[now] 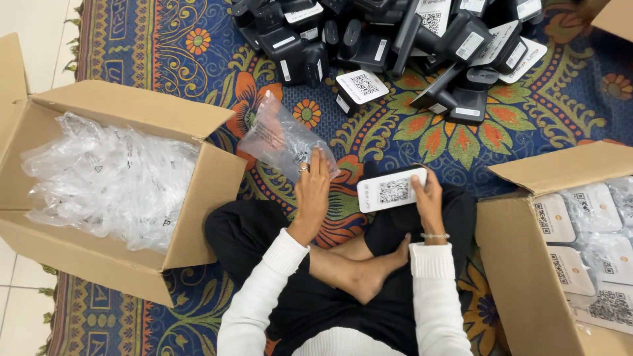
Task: The person bags handheld barcode scanners and places them into a shipping box.
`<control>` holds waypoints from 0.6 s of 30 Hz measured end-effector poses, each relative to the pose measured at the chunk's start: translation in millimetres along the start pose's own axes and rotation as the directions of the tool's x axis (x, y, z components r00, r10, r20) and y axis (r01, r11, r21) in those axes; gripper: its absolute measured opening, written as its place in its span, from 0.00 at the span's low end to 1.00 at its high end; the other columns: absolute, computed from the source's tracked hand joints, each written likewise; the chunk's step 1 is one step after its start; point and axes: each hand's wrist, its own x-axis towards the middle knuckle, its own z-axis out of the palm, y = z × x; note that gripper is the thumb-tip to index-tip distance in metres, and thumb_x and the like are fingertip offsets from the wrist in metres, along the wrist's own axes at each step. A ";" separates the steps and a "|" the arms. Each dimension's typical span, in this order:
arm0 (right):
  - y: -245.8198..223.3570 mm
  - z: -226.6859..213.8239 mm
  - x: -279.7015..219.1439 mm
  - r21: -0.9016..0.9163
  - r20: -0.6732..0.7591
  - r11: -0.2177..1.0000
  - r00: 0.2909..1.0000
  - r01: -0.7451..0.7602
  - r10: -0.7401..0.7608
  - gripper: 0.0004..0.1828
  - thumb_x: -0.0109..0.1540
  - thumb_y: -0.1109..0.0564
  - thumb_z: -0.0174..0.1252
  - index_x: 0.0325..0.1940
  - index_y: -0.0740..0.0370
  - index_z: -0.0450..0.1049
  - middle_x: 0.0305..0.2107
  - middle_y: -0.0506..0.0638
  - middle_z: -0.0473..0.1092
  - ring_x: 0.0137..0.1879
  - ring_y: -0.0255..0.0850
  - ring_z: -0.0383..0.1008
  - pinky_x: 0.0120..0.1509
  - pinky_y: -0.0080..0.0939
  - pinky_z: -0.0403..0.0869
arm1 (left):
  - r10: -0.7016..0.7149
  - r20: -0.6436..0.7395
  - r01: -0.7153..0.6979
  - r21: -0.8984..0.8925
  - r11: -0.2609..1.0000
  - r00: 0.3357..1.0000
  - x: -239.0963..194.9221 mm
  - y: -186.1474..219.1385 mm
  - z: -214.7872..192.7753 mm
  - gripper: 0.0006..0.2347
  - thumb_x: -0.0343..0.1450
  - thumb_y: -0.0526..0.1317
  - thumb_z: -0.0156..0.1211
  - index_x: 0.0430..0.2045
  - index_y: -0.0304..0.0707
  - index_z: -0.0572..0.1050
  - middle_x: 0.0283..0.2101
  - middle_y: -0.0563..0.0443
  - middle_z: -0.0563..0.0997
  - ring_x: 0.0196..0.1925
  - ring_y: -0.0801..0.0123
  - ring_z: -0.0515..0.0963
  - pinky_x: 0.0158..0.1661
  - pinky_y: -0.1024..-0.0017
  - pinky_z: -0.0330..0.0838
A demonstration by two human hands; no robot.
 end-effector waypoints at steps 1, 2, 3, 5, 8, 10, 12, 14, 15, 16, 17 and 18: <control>-1.6 -1.4 -1.4 0.001 -0.001 1.000 1.000 -0.003 0.003 0.24 0.69 0.49 0.60 0.66 0.63 0.69 0.48 0.54 0.76 0.52 0.42 0.77 0.55 0.40 0.75 | 0.001 0.004 -0.001 0.000 1.000 1.000 1.4 1.0 -1.4 0.21 0.67 0.28 0.60 0.57 0.21 0.69 0.65 0.38 0.68 0.52 0.47 0.77 0.40 0.66 0.81; -3.0 -4.3 -4.4 0.272 0.017 0.959 0.997 -0.081 0.079 0.24 0.69 0.49 0.58 0.66 0.62 0.69 0.47 0.53 0.76 0.51 0.40 0.77 0.55 0.38 0.76 | 0.000 0.029 0.001 -0.027 1.000 1.000 2.5 3.2 -2.3 0.22 0.66 0.27 0.59 0.56 0.21 0.69 0.66 0.39 0.67 0.53 0.45 0.76 0.40 0.65 0.81; -4.6 -7.5 -7.6 0.520 0.053 0.840 0.988 -0.152 0.145 0.24 0.69 0.48 0.56 0.66 0.61 0.69 0.47 0.52 0.75 0.50 0.38 0.77 0.55 0.37 0.76 | 0.000 0.054 0.003 -0.054 0.999 0.999 3.5 5.6 -3.2 0.22 0.65 0.26 0.58 0.56 0.20 0.68 0.66 0.39 0.67 0.54 0.43 0.76 0.41 0.64 0.81; -7.4 0.6 -10.5 0.642 0.113 0.728 0.969 -0.240 0.220 0.20 0.69 0.49 0.55 0.62 0.60 0.70 0.43 0.51 0.74 0.47 0.38 0.76 0.51 0.37 0.76 | 0.013 0.046 -0.009 -0.088 0.996 0.999 3.9 15.6 -13.0 0.23 0.65 0.25 0.57 0.58 0.21 0.68 0.66 0.38 0.67 0.55 0.42 0.75 0.42 0.62 0.80; -9.7 19.9 5.1 0.754 0.474 0.405 0.855 -0.517 0.210 0.14 0.72 0.48 0.52 0.55 0.59 0.70 0.35 0.50 0.72 0.39 0.40 0.74 0.43 0.38 0.74 | 0.014 0.055 -0.006 -0.153 0.988 0.998 6.4 28.8 -21.9 0.25 0.65 0.24 0.56 0.60 0.21 0.66 0.67 0.37 0.66 0.56 0.39 0.74 0.45 0.58 0.79; -1.5 29.3 13.3 0.675 0.707 0.220 0.702 -0.705 0.082 0.13 0.74 0.48 0.50 0.50 0.59 0.71 0.31 0.50 0.70 0.35 0.42 0.73 0.39 0.40 0.73 | 0.008 0.081 0.008 -0.186 0.983 0.997 4.8 34.7 -24.8 0.25 0.65 0.23 0.55 0.61 0.21 0.65 0.67 0.36 0.66 0.56 0.37 0.74 0.45 0.57 0.78; 15.0 31.0 14.2 0.504 0.863 0.097 0.498 -0.858 -0.081 0.16 0.73 0.44 0.49 0.42 0.59 0.70 0.27 0.51 0.70 0.32 0.47 0.74 0.37 0.46 0.75 | 0.076 0.097 -0.051 -0.239 0.970 0.992 1.9 40.0 -26.4 0.26 0.64 0.22 0.54 0.61 0.20 0.64 0.68 0.34 0.65 0.57 0.37 0.74 0.50 0.55 0.77; 12.2 38.3 7.8 0.604 0.768 0.200 0.630 -0.772 0.116 0.14 0.72 0.47 0.51 0.45 0.59 0.71 0.30 0.51 0.72 0.34 0.45 0.75 0.40 0.44 0.76 | 0.114 0.090 -0.086 -0.268 0.959 0.989 0.2 47.0 -41.1 0.28 0.63 0.21 0.53 0.62 0.21 0.63 0.67 0.33 0.65 0.57 0.35 0.73 0.51 0.55 0.76; 10.5 41.7 4.9 0.663 0.610 0.325 0.739 -0.674 0.287 0.11 0.71 0.49 0.52 0.47 0.59 0.71 0.32 0.51 0.73 0.36 0.44 0.77 0.42 0.43 0.77 | 0.153 0.080 -0.123 -0.298 0.947 0.985 0.0 50.8 -48.6 0.30 0.61 0.20 0.52 0.63 0.21 0.63 0.67 0.33 0.65 0.57 0.33 0.73 0.52 0.54 0.75; 7.9 44.2 4.1 0.667 0.607 0.325 0.742 -0.670 0.284 0.11 0.71 0.49 0.52 0.47 0.59 0.71 0.32 0.51 0.73 0.36 0.44 0.77 0.42 0.43 0.77 | 0.159 0.079 -0.129 -0.297 0.946 0.984 -0.2 53.1 -55.8 0.30 0.61 0.20 0.52 0.63 0.21 0.63 0.67 0.33 0.65 0.57 0.33 0.73 0.52 0.54 0.75; 5.2 46.9 3.2 0.680 0.505 0.424 0.802 -0.598 0.319 0.12 0.70 0.51 0.52 0.52 0.60 0.71 0.37 0.51 0.75 0.41 0.42 0.78 0.48 0.42 0.77 | 0.164 0.119 -0.116 -0.335 0.935 0.979 -0.5 55.3 -63.2 0.29 0.62 0.20 0.51 0.63 0.20 0.62 0.68 0.32 0.64 0.58 0.31 0.72 0.50 0.54 0.74; 2.9 49.7 1.3 0.675 0.398 0.520 0.852 -0.524 0.341 0.15 0.69 0.53 0.52 0.57 0.61 0.71 0.43 0.51 0.77 0.46 0.41 0.79 0.53 0.42 0.78 | 0.167 0.161 -0.097 -0.371 0.924 0.973 -2.1 57.5 -70.6 0.28 0.63 0.20 0.51 0.63 0.19 0.62 0.69 0.30 0.63 0.58 0.29 0.71 0.49 0.54 0.73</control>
